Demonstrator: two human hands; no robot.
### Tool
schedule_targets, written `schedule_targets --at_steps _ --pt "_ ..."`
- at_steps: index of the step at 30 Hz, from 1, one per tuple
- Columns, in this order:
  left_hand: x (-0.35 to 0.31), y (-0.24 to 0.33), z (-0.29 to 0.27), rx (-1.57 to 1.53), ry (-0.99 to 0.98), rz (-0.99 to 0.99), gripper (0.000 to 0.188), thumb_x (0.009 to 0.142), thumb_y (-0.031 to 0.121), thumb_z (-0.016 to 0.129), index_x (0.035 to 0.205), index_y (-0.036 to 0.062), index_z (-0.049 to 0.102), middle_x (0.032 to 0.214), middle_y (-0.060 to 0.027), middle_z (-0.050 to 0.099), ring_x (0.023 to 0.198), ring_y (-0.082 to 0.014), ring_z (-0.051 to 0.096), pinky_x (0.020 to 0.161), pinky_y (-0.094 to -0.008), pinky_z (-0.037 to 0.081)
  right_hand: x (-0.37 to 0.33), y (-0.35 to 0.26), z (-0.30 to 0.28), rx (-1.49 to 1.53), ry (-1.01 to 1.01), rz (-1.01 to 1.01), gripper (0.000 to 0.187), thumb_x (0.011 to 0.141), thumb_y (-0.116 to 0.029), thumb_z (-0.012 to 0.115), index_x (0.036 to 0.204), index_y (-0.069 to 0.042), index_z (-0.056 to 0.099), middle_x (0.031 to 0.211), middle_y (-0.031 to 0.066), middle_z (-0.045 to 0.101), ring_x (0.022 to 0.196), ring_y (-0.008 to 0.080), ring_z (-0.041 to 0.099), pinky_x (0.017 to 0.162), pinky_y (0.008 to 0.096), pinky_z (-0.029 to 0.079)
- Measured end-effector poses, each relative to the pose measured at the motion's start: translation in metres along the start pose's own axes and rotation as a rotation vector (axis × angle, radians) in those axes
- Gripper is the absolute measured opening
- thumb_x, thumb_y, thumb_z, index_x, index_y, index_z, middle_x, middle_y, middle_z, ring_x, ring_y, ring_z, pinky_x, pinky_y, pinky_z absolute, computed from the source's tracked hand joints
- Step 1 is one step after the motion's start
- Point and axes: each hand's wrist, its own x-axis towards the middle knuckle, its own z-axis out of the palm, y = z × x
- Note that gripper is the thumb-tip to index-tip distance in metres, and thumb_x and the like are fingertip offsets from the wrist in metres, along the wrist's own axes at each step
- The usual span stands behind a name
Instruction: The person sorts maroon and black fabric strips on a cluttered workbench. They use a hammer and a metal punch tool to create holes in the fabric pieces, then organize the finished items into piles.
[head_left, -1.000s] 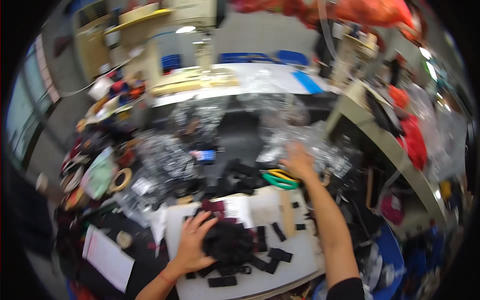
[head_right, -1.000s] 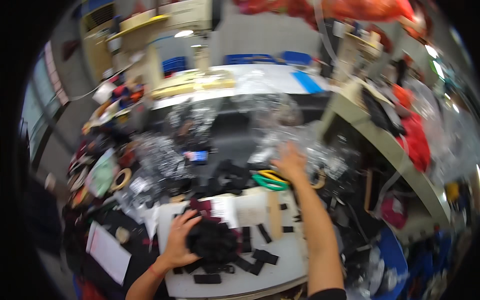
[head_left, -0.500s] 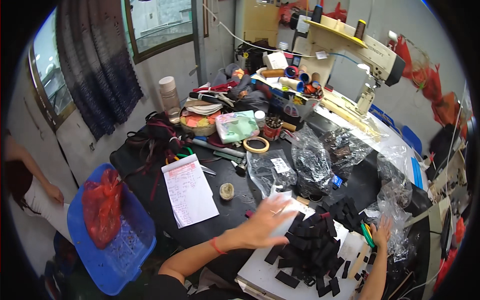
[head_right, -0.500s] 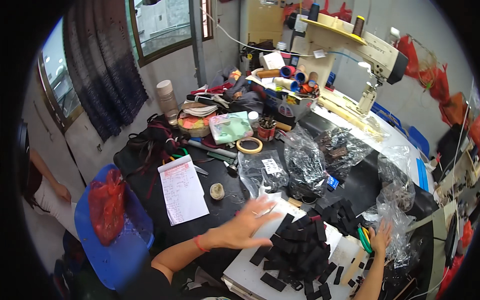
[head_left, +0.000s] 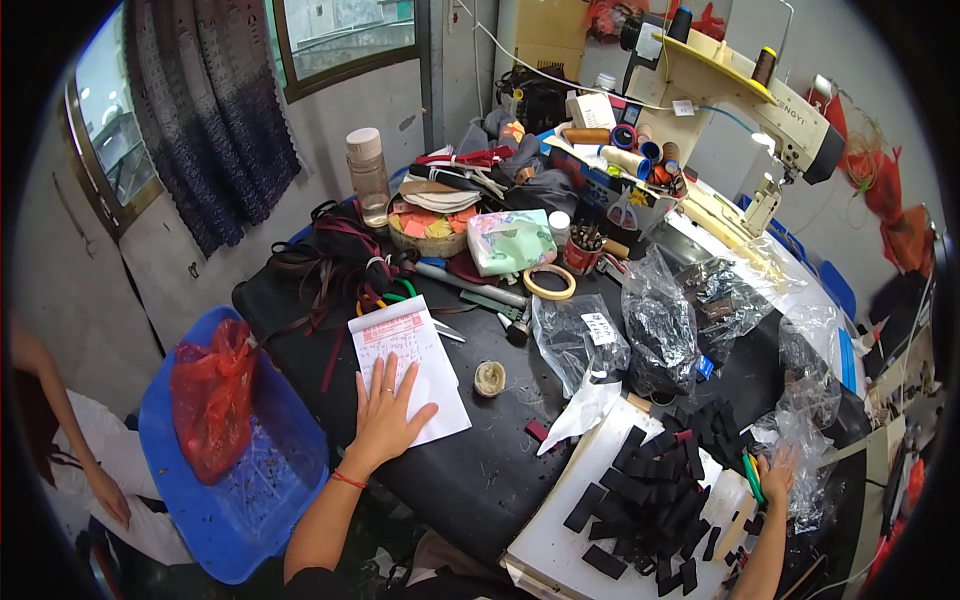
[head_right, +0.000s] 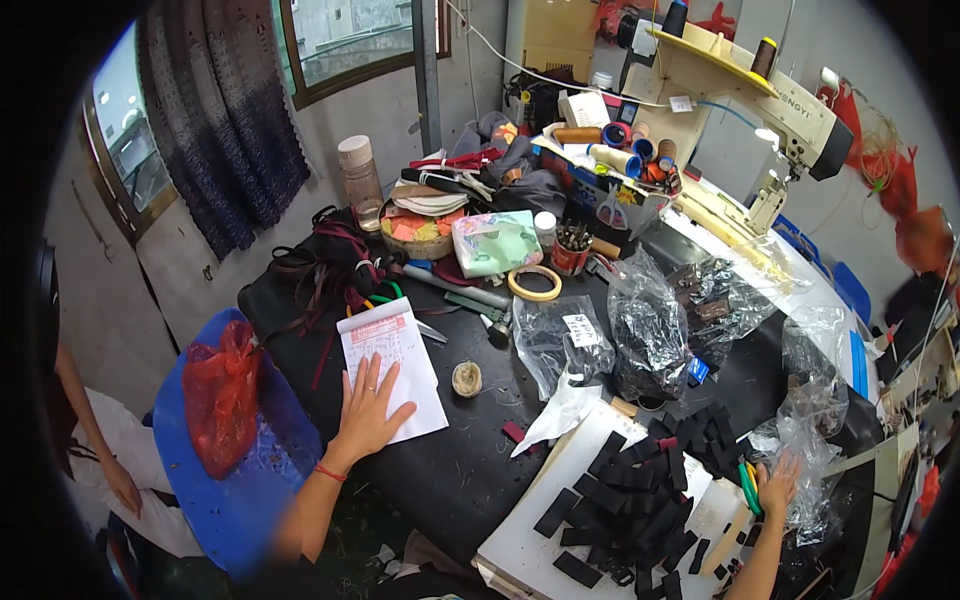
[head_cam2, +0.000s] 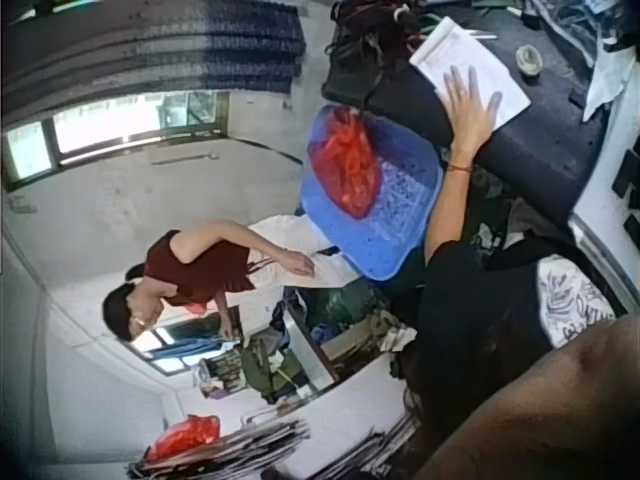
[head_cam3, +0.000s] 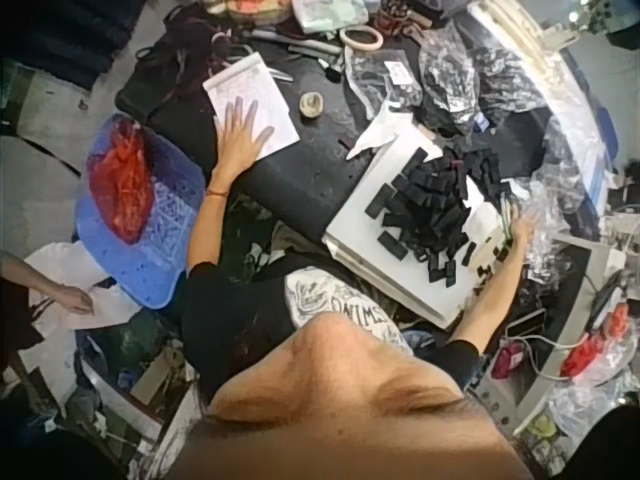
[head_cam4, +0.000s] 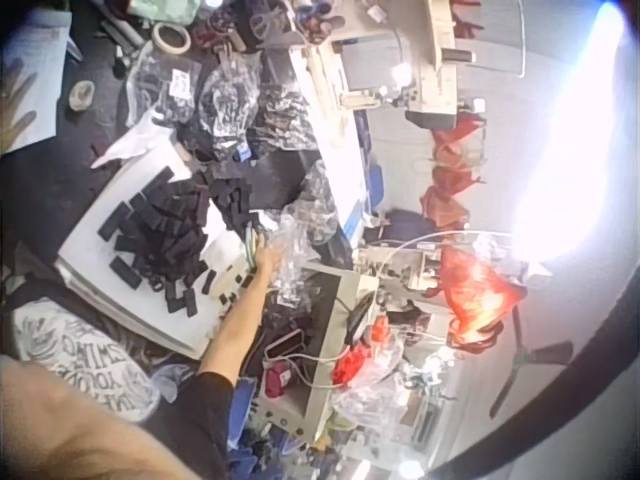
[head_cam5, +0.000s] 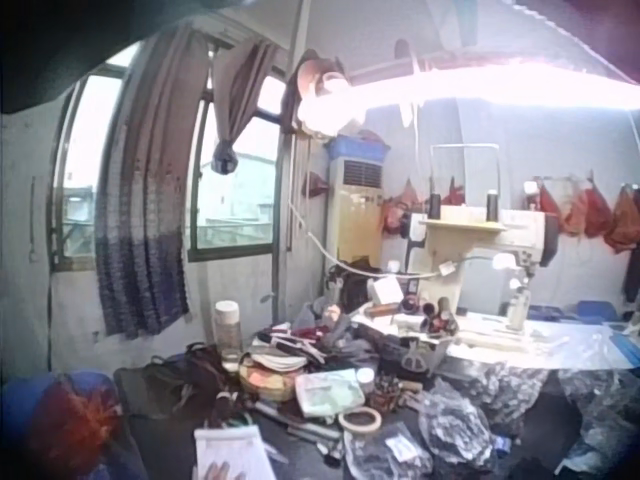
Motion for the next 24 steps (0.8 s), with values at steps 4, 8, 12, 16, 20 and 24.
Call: schedule_targets --at_steps 4,8,12,16,20,24 --pt "0.012 -0.011 -0.008 -0.229 -0.041 -0.087 0.066 0.087 0.037 0.059 0.140 0.0038 0.037 0.149 -0.0260 0.020 0.138 -0.0428 0.016 0.110 -0.0583 0.011 0.001 0.001 0.001 -0.022 0.026 -0.007 0.075 0.089 -0.048 0.054 0.147 -0.013 0.024 0.153 0.0189 0.015 0.141 0.0348 0.015 0.108 0.0510 0.025" --pt "0.065 -0.033 -0.006 -0.017 0.280 -0.022 0.056 0.086 0.030 0.061 0.130 0.0001 0.044 0.137 -0.0227 0.038 0.133 -0.0379 0.029 0.103 -0.0521 0.023 0.005 0.011 0.008 -0.047 0.030 -0.025 0.073 0.089 -0.047 0.053 0.146 -0.010 0.026 0.152 0.0198 0.017 0.140 0.0352 0.017 0.109 0.0475 0.025" --pt "0.102 -0.042 -0.015 0.111 0.109 -0.145 0.044 0.086 0.030 0.062 0.117 0.0012 0.051 0.112 -0.0138 0.052 0.126 -0.0315 0.037 0.097 -0.0470 0.027 -0.001 0.000 -0.001 -0.036 0.043 -0.029 0.073 0.089 -0.046 0.053 0.146 -0.010 0.026 0.152 0.0193 0.018 0.140 0.0348 0.017 0.110 0.0456 0.024" --pt "0.104 -0.039 -0.060 0.091 0.166 -0.106 0.033 0.087 0.030 0.061 0.104 0.0032 0.055 0.097 -0.0170 0.055 0.085 -0.0371 0.062 0.070 -0.0471 0.047 -0.006 -0.011 -0.009 -0.021 0.017 -0.010 0.073 0.090 -0.046 0.053 0.147 -0.010 0.024 0.152 0.0187 0.018 0.140 0.0345 0.018 0.111 0.0449 0.024" --pt "0.090 -0.023 -0.149 -0.133 0.929 0.031 0.033 0.093 0.025 0.056 0.117 0.0018 0.052 0.093 -0.0168 0.064 0.069 -0.0302 0.064 0.061 -0.0380 0.050 0.008 0.009 0.004 -0.061 0.037 -0.001 0.074 0.090 -0.048 0.051 0.148 -0.012 0.021 0.152 0.0192 0.017 0.141 0.0347 0.016 0.112 0.0445 0.021" --pt "0.078 -0.030 -0.214 -0.561 1.178 -0.022 0.038 0.096 0.024 0.053 0.120 -0.0045 0.046 0.105 -0.0091 0.058 0.089 -0.0130 0.054 0.081 -0.0282 0.045 0.018 0.017 0.016 -0.114 0.053 -0.023 0.074 0.091 -0.049 0.049 0.148 -0.011 0.022 0.153 0.0194 0.016 0.141 0.0349 0.015 0.112 0.0435 0.019"
